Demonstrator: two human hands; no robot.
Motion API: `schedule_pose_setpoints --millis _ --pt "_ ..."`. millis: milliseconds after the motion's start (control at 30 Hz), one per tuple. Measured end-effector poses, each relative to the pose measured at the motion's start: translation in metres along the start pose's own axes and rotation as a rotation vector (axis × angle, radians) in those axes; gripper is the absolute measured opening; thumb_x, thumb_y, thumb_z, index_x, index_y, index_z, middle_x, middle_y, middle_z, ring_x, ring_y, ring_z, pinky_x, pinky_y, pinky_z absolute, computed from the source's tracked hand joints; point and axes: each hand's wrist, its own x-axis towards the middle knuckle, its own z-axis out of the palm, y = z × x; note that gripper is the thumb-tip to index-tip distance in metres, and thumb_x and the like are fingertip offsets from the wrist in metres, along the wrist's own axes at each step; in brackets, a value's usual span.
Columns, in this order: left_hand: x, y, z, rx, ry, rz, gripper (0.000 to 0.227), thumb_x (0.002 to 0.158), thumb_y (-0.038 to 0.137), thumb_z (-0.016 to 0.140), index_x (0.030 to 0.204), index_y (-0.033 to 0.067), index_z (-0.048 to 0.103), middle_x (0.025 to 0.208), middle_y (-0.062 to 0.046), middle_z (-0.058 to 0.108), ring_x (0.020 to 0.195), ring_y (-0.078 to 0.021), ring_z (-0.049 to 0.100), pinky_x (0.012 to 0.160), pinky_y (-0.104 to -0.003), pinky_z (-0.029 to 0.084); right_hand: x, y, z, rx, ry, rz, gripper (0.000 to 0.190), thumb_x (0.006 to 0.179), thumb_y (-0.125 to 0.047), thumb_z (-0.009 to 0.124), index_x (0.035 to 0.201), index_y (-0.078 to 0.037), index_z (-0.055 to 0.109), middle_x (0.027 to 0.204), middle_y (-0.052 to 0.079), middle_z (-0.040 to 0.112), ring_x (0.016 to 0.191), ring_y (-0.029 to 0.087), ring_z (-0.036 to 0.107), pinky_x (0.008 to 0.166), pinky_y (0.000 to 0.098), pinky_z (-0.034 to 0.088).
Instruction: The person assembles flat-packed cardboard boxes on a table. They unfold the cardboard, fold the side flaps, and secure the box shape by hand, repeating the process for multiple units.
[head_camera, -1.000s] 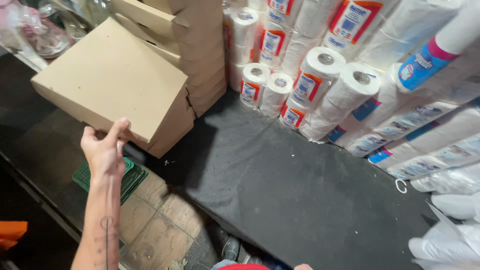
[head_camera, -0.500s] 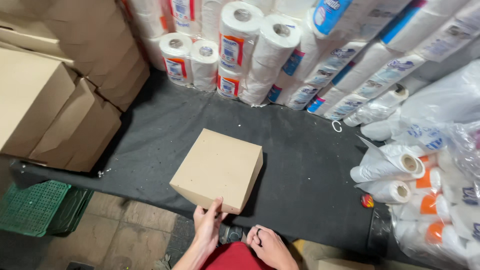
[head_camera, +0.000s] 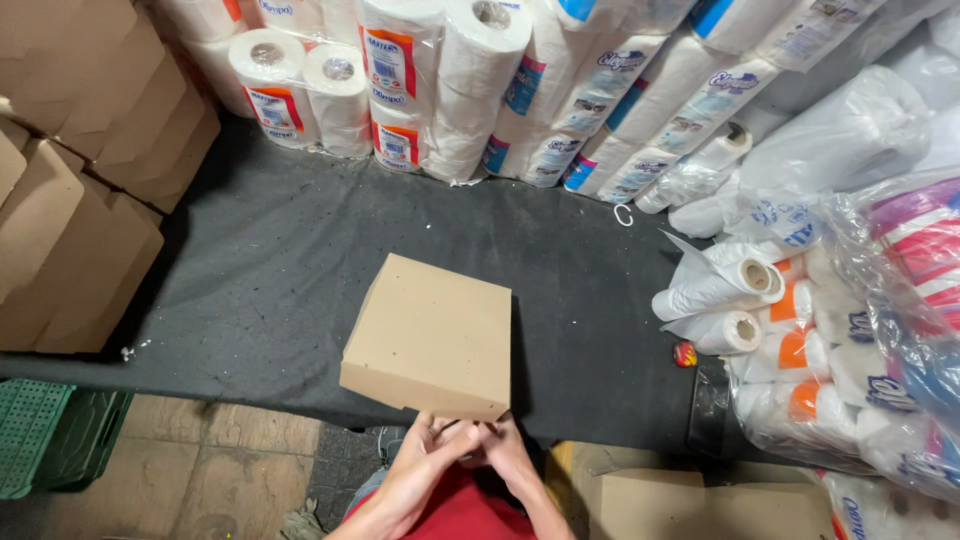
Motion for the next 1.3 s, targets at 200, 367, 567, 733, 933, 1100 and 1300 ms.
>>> schedule_pose_setpoints --millis 200,367,567,733,933,1100,1300 --pt "0.03 0.093 -0.042 2.119 -0.183 1.063 0.039 0.1 0.035 0.065 0.136 0.0192 0.063 0.106 -0.003 0.078 0.092 -0.0285 0.068 0.094 -0.05 0.047 0.013 -0.011 -0.014 -0.226 0.097 0.001 0.032 0.096 -0.018 0.049 0.126 -0.007 0.051 0.1 0.022 0.083 0.064 0.031 0.079 0.05 0.034 0.064" --pt "0.091 0.137 -0.096 1.524 0.078 1.702 0.021 0.091 0.011 0.077 0.096 0.0081 0.057 0.095 -0.008 0.061 0.086 -0.0226 0.054 0.079 -0.035 0.041 -0.011 -0.048 -0.04 -0.583 0.171 -0.054 0.043 0.102 -0.022 0.048 0.143 -0.011 0.049 0.106 0.013 0.083 0.069 0.019 0.082 0.061 0.0282 0.068" --pt "0.12 0.145 -0.09 1.013 -0.089 0.988 0.071 0.081 0.03 0.08 0.136 0.0084 0.041 0.141 -0.009 0.047 0.129 -0.0201 0.051 0.107 -0.035 0.044 -0.018 -0.079 -0.079 -0.845 0.147 -0.02 0.048 0.101 -0.024 0.047 0.147 -0.013 0.052 0.098 0.007 0.081 0.068 0.015 0.08 0.067 0.0286 0.067" --pt "0.174 0.109 -0.116 1.005 -0.375 0.575 0.082 0.095 0.035 0.059 0.162 0.0067 0.023 0.17 -0.01 0.028 0.154 -0.0216 0.03 0.127 -0.04 0.021 -0.001 -0.084 -0.106 -0.943 0.267 -0.054 0.039 0.103 -0.03 0.042 0.132 -0.023 0.066 0.093 0.001 0.082 0.082 0.014 0.082 0.083 0.0313 0.058" --pt "0.189 0.045 -0.132 0.912 -0.222 0.454 0.1 0.09 0.064 0.068 0.164 0.0082 0.028 0.164 -0.023 0.034 0.147 -0.0438 0.039 0.118 -0.06 0.035 -0.039 -0.109 -0.066 -0.591 0.39 -0.167 0.07 0.104 -0.027 0.054 0.161 0.0 0.025 0.156 0.036 0.041 0.142 0.043 0.049 0.118 0.053 0.044" --pt "0.119 0.027 -0.085 0.933 -0.123 0.41 0.088 0.074 0.033 0.094 0.142 -0.0076 0.055 0.14 -0.033 0.06 0.131 -0.0469 0.058 0.108 -0.057 0.049 -0.017 -0.043 -0.041 -1.08 0.508 -0.797 0.06 0.086 -0.054 0.077 0.131 -0.015 0.068 0.14 0.016 0.062 0.137 0.036 0.053 0.119 0.053 0.036" --pt "0.162 -0.024 -0.135 0.81 -0.108 0.387 0.095 0.083 0.045 0.088 0.154 0.001 0.043 0.15 -0.024 0.052 0.138 -0.0403 0.052 0.116 -0.054 0.044 0.002 -0.01 -0.023 -0.995 0.424 -0.871 0.012 0.095 -0.044 0.069 0.097 -0.033 0.074 0.085 -0.012 0.075 0.088 0.014 0.075 0.089 0.0334 0.057"
